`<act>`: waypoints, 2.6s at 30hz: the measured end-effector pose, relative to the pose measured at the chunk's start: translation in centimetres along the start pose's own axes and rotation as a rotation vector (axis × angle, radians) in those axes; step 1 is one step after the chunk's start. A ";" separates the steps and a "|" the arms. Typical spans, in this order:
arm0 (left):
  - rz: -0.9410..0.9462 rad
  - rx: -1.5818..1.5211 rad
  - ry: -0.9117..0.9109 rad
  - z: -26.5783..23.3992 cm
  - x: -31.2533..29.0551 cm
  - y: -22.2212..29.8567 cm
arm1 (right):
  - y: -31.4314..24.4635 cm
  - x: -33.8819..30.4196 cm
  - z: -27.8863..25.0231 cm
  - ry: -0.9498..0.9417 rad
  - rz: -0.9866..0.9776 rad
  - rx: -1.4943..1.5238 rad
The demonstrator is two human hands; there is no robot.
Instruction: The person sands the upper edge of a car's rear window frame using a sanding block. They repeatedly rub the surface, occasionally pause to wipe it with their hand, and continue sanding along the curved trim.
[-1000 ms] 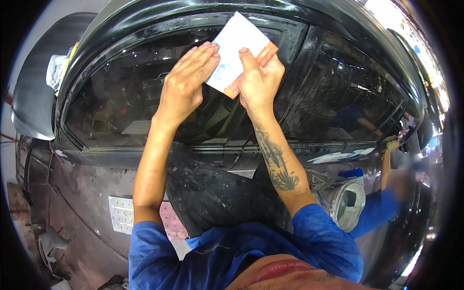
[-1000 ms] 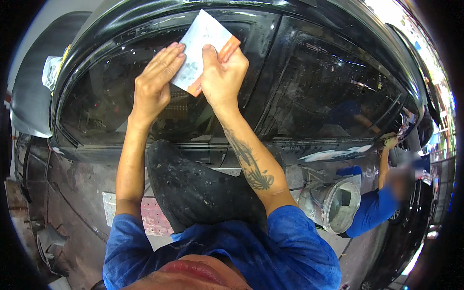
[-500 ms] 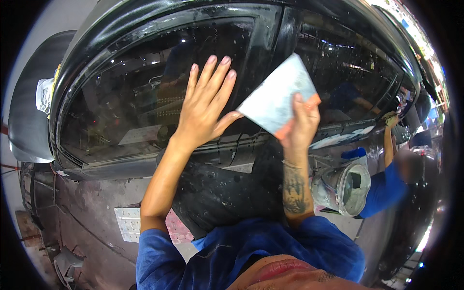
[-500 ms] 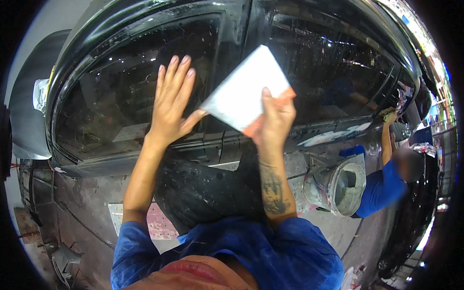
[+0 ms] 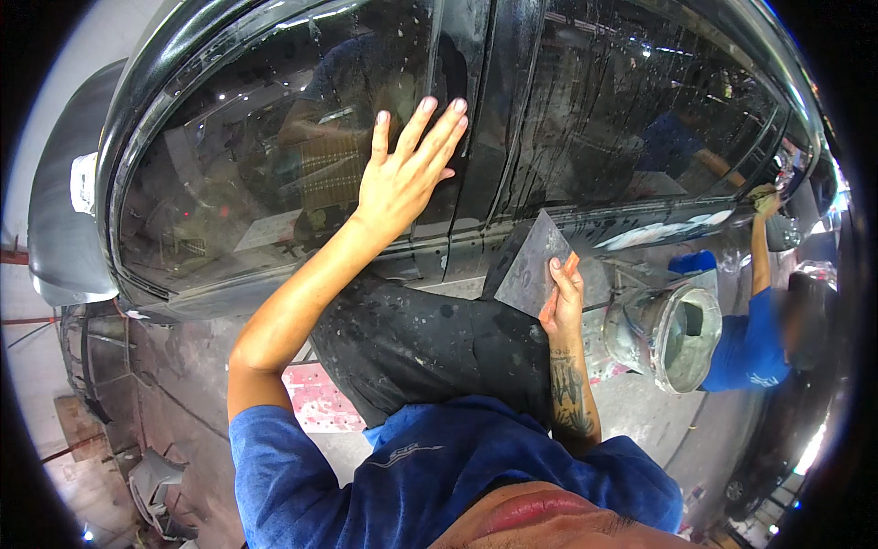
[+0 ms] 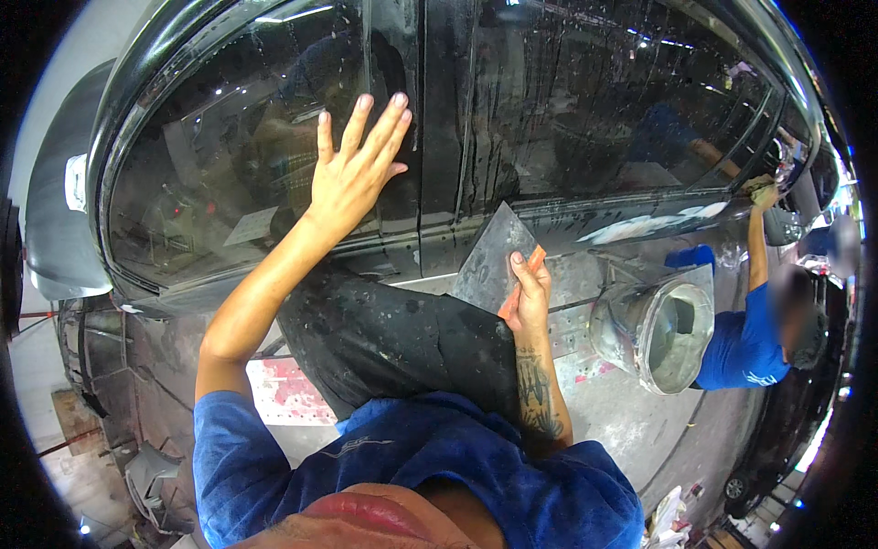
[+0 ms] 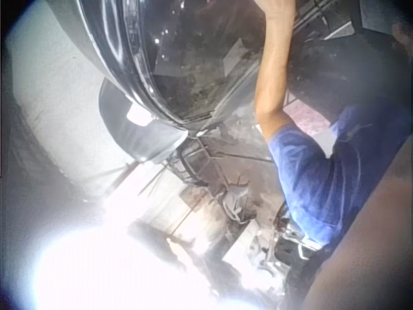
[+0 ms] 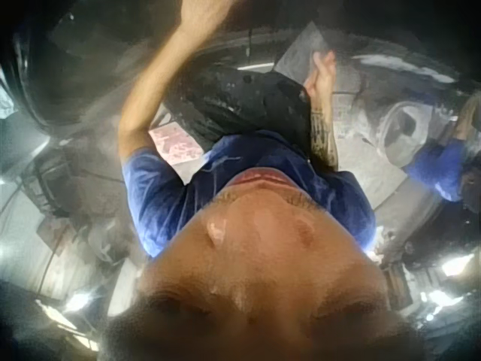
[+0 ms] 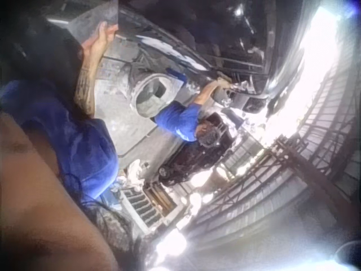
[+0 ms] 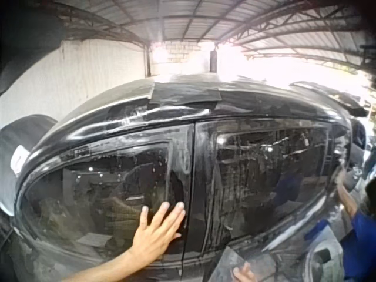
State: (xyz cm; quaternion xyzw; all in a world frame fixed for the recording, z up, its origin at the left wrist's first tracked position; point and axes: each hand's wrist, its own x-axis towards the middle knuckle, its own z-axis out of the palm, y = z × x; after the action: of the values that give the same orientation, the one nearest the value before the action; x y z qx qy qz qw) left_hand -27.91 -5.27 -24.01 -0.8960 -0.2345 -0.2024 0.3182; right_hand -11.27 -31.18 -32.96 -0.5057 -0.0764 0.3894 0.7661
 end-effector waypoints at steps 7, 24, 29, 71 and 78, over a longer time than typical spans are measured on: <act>0.050 -0.093 -0.140 -1.1 -0.7 -0.4 | 0.5 0.6 0.5 -0.088 -0.020 0.057; -0.498 -0.284 0.540 -0.4 6.6 2.4 | 1.0 0.5 -0.4 -0.014 0.111 0.241; -0.629 -0.279 0.502 -1.5 8.8 0.4 | 0.3 0.5 0.0 -0.067 0.150 0.333; -0.479 -0.223 0.296 2.9 0.8 4.4 | 1.5 0.9 -1.4 -0.210 0.125 0.456; -0.147 -0.171 0.074 7.3 -8.0 5.5 | 1.1 0.7 -1.2 -0.129 0.131 0.406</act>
State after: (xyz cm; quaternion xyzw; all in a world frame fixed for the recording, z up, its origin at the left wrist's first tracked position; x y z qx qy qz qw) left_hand -29.77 -6.54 -35.92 -0.8923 -0.2693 -0.2774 0.2331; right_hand -10.77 -31.35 -34.61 -0.3190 -0.0123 0.4775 0.8186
